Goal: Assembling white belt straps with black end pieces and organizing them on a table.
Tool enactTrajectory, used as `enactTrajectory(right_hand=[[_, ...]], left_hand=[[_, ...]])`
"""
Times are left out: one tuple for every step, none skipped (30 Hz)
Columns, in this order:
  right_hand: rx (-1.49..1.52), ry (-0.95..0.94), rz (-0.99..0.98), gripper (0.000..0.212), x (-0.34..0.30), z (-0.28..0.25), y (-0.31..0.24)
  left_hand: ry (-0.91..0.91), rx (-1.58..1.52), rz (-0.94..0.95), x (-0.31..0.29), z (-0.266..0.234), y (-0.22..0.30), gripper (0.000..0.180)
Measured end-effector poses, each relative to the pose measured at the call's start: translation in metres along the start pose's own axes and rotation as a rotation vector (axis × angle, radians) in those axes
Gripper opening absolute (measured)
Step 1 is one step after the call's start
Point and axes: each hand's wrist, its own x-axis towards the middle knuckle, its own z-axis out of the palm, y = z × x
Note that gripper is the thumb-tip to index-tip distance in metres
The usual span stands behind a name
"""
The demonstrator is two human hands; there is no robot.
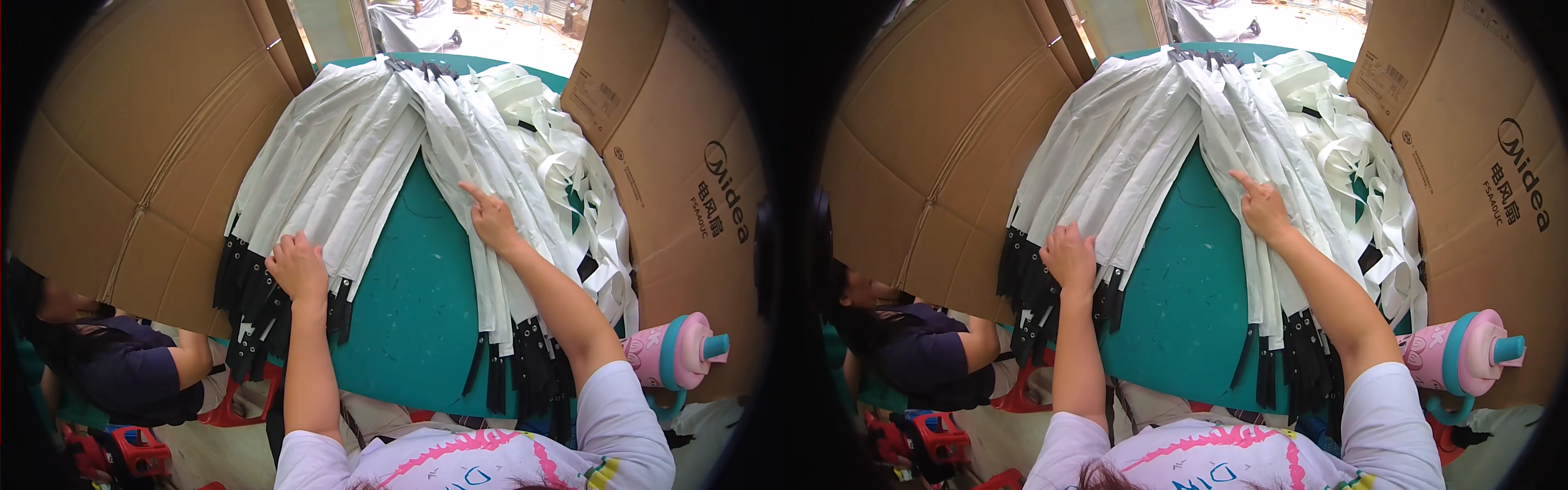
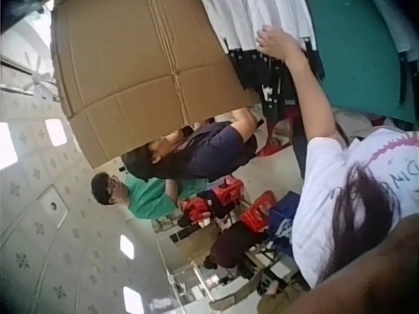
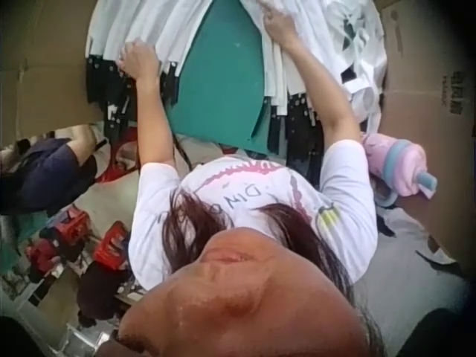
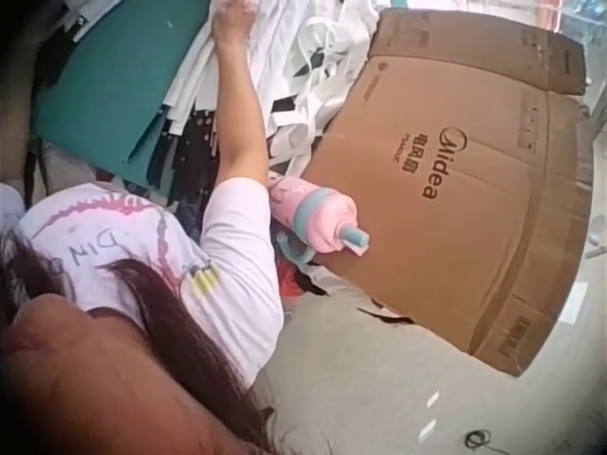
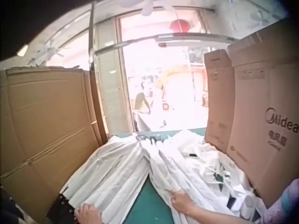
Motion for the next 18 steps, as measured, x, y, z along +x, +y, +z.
enactTrajectory(right_hand=[[-0.065, 0.049, -0.063, 0.035, -0.002, 0.000, 0.008], [-0.066, 0.052, -0.061, 0.035, -0.003, -0.001, 0.009], [-0.085, 0.055, -0.034, 0.035, -0.004, -0.001, 0.009], [-0.105, 0.058, -0.007, 0.034, -0.004, -0.002, 0.008], [-0.106, 0.061, -0.006, 0.034, -0.002, -0.006, 0.003], [-0.272, -0.063, -0.057, 0.034, 0.001, -0.011, -0.003], [-0.437, -0.189, -0.107, 0.034, 0.004, -0.016, -0.008], [-0.433, -0.188, -0.109, 0.034, 0.002, -0.022, -0.020], [-0.600, -0.179, -0.182, 0.036, -0.003, -0.029, -0.032], [-0.765, -0.168, -0.256, 0.038, -0.005, -0.033, -0.038], [-0.769, -0.165, -0.253, 0.038, -0.005, -0.036, -0.036], [-0.748, -0.041, -0.416, 0.043, -0.003, -0.037, -0.030], [-0.721, 0.085, -0.579, 0.048, -0.001, -0.036, -0.024], [-0.728, 0.084, -0.573, 0.048, 0.003, -0.034, -0.010], [-0.529, -0.126, -0.545, 0.053, 0.009, -0.030, 0.005], [-0.315, -0.332, -0.515, 0.059, 0.012, -0.026, 0.011], [-0.315, -0.332, -0.514, 0.059, 0.013, -0.026, 0.012], [-0.085, -0.358, -0.326, 0.061, 0.013, -0.029, 0.010]], left_hand=[[0.001, -0.008, 0.007, 0.000, 0.000, 0.005, 0.042], [-0.003, 0.032, 0.019, -0.001, 0.000, 0.007, 0.040], [-0.005, 0.071, 0.032, -0.001, 0.000, 0.008, 0.038], [-0.003, 0.069, 0.034, -0.001, -0.001, 0.009, 0.038], [-0.001, 0.062, 0.033, -0.002, -0.002, 0.008, 0.037], [0.001, 0.054, 0.031, -0.002, -0.002, 0.007, 0.036], [0.003, 0.054, 0.033, -0.004, -0.001, 0.005, 0.036], [0.140, 0.053, 0.077, -0.006, -0.001, 0.001, 0.034], [0.278, 0.049, 0.123, -0.008, 0.000, -0.001, 0.032], [0.280, 0.051, 0.122, -0.008, -0.001, -0.001, 0.032], [0.315, 0.062, 0.185, -0.008, -0.002, 0.003, 0.022], [0.350, 0.074, 0.247, -0.008, -0.003, 0.008, 0.013], [0.352, 0.071, 0.249, -0.011, -0.005, 0.016, 0.013], [0.157, -0.120, 0.271, -0.017, -0.008, 0.035, 0.013], [-0.038, -0.309, 0.291, -0.024, -0.014, 0.058, 0.013], [-0.235, -0.487, 0.301, -0.032, -0.021, 0.076, 0.014], [-0.315, -0.564, 0.347, -0.041, -0.030, 0.096, 0.014], [-0.393, -0.640, 0.392, -0.050, -0.038, 0.116, 0.014]])
